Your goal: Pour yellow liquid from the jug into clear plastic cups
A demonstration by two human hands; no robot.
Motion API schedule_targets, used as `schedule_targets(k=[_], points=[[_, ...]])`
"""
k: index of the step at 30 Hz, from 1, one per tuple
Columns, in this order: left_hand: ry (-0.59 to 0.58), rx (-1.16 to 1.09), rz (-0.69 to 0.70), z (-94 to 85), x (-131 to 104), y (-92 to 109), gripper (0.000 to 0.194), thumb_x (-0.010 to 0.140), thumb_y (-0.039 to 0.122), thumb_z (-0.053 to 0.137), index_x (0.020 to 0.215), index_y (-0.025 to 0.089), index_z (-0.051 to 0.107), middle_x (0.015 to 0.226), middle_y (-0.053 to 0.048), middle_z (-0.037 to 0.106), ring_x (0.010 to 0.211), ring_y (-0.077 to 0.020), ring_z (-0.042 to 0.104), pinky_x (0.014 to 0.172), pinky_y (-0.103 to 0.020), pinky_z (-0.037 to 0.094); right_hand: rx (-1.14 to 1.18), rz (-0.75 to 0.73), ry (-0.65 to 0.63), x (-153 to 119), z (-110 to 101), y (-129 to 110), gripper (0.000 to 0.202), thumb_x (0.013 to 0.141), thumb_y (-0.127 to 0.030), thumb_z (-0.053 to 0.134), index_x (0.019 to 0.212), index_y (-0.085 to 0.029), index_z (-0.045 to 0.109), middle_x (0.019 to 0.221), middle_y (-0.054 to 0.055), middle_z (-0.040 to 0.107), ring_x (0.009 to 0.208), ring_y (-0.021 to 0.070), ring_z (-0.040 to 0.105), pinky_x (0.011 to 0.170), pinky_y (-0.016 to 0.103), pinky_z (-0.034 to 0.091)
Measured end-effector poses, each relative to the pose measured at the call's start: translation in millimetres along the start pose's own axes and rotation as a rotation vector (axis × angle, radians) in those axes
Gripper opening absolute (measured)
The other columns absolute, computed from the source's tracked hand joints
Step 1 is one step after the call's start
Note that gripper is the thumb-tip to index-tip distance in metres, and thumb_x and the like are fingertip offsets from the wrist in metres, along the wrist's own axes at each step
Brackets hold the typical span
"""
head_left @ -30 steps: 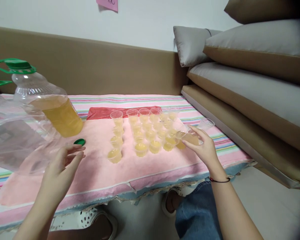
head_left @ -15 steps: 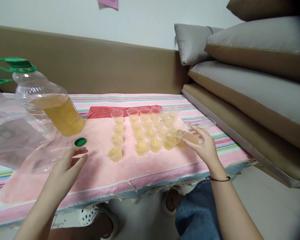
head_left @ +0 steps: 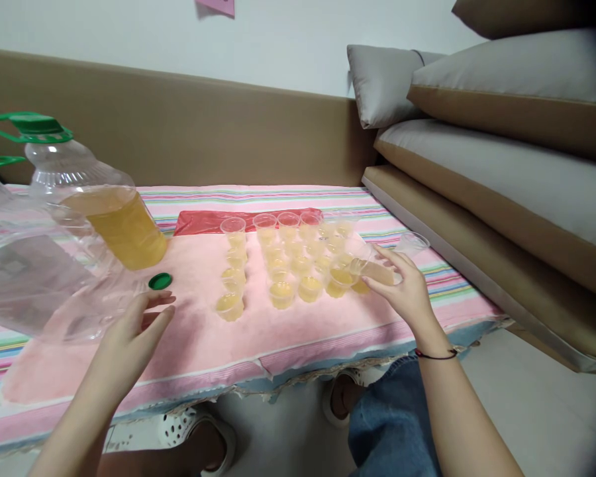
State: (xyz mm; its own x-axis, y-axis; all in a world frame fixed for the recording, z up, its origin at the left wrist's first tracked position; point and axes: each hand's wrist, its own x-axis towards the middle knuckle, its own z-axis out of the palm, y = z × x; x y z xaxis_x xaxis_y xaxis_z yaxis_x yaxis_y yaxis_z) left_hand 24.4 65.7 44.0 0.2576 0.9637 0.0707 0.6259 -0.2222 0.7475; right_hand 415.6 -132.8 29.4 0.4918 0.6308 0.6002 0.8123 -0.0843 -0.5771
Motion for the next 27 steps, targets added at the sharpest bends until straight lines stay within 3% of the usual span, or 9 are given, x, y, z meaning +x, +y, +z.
schedule_targets(k=[27], points=[[-0.037, -0.037, -0.020, 3.8, 0.9, -1.1, 0.050, 0.069, 0.060, 0.055, 0.106, 0.026, 0.057, 0.124, -0.007, 0.063, 0.110, -0.0306, 0.063, 0.100, -0.048, 0.046, -0.208, -0.071, 0.008, -0.9, 2.7, -0.5, 0.055, 0.073, -0.036, 0.074, 0.127, -0.029, 0.064, 0.108, 0.007, 0.065, 0.103, 0.0316, 0.058, 0.091, 0.051, 0.046]])
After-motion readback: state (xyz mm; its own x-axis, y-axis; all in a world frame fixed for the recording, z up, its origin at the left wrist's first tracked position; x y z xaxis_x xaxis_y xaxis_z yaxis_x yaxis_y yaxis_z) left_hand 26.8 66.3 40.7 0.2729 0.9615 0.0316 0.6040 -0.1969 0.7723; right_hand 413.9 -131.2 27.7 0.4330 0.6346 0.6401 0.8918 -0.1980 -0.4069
